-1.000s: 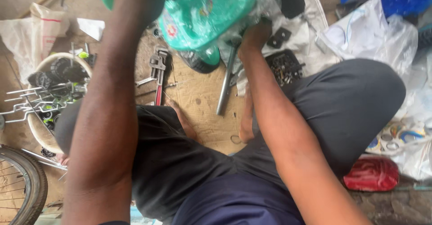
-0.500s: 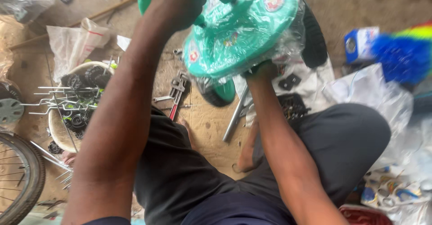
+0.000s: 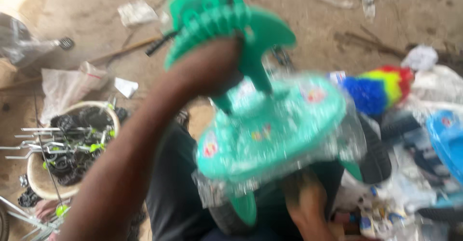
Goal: The person assembles a green plastic tricycle by attaching the handlebar to the frame. They insert a metal rod, secure it with a nut, and tighten the connection using a wrench and pliers. The person also handles small hardware parts from a nearby bag.
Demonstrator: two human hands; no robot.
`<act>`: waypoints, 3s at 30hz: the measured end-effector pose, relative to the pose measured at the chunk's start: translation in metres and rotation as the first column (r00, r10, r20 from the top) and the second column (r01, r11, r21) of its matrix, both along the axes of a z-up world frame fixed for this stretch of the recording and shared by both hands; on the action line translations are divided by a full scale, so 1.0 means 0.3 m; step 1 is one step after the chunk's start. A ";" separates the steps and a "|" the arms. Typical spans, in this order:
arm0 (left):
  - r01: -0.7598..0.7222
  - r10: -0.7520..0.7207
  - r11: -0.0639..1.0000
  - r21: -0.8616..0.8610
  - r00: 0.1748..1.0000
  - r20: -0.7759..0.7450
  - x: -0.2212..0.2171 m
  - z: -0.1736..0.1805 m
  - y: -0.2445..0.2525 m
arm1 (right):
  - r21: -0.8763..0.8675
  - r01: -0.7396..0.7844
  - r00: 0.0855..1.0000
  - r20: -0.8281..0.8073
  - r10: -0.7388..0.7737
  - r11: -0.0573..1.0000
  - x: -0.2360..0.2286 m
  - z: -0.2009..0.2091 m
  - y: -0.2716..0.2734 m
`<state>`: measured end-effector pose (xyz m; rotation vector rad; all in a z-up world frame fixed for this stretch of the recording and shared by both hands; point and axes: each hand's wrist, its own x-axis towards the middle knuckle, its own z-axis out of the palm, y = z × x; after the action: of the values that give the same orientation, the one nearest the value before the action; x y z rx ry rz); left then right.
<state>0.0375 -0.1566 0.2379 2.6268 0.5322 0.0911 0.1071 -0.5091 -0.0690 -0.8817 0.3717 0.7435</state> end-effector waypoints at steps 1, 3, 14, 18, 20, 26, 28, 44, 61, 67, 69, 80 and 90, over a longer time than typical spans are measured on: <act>0.021 -0.022 0.999 0.032 1.000 0.014 -0.012 0.015 0.000 | -0.068 0.094 0.991 0.106 -0.086 0.993 -0.014 0.032 -0.020; -0.039 0.035 0.995 -0.087 0.999 -0.038 -0.028 0.026 0.026 | -0.176 0.319 0.860 0.466 -0.207 0.931 -0.032 0.095 -0.043; -0.025 0.047 0.982 -0.187 0.992 0.115 -0.031 -0.073 0.051 | -0.295 0.045 0.264 0.925 0.273 0.954 -0.147 0.633 0.181; -0.035 0.060 0.976 -0.214 0.992 0.111 -0.065 -0.045 0.079 | -0.552 0.238 -0.036 0.817 0.575 0.799 -0.035 0.949 0.312; -0.069 0.086 0.974 -0.214 0.994 0.073 -0.079 -0.026 0.075 | -0.447 0.361 -0.085 0.859 0.506 0.819 -0.014 0.965 0.427; -0.181 0.178 0.959 -0.216 0.983 -0.035 -0.098 -0.005 0.078 | -0.469 0.252 -0.254 0.812 0.526 0.846 0.042 0.968 0.591; -0.157 0.158 0.967 -0.200 0.987 -0.014 -0.092 -0.002 0.082 | -0.469 0.169 -0.214 0.841 0.497 0.867 0.044 0.981 0.586; -0.085 0.096 0.989 -0.123 0.991 0.091 -0.106 0.000 0.111 | -0.336 -0.177 0.081 0.932 0.354 0.925 0.083 0.969 0.545; -0.105 0.120 0.969 -0.224 0.991 0.058 -0.093 0.006 0.068 | -0.346 -0.028 -0.047 0.938 0.344 0.938 0.061 0.942 0.558; -0.140 0.154 0.961 -0.240 0.987 0.043 -0.098 0.001 0.062 | -0.403 0.001 -0.071 0.913 0.402 0.915 0.060 0.942 0.565; -0.136 0.154 0.958 -0.253 0.987 0.051 -0.101 0.002 0.055 | -0.408 0.002 -0.080 0.910 0.407 0.913 0.058 0.944 0.568; -0.122 0.141 0.968 -0.220 0.987 0.072 -0.103 -0.025 0.068 | -0.451 0.099 -0.215 0.861 0.461 0.887 0.047 0.946 0.594; -0.130 0.142 0.981 -0.142 0.987 0.080 -0.114 -0.071 0.081 | -0.418 0.135 -0.286 0.852 0.439 0.899 0.021 0.959 0.599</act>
<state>0.0033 -0.1323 0.2165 2.4391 0.6624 0.2077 0.1135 -0.3294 0.2188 -1.6672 -1.3204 -0.1233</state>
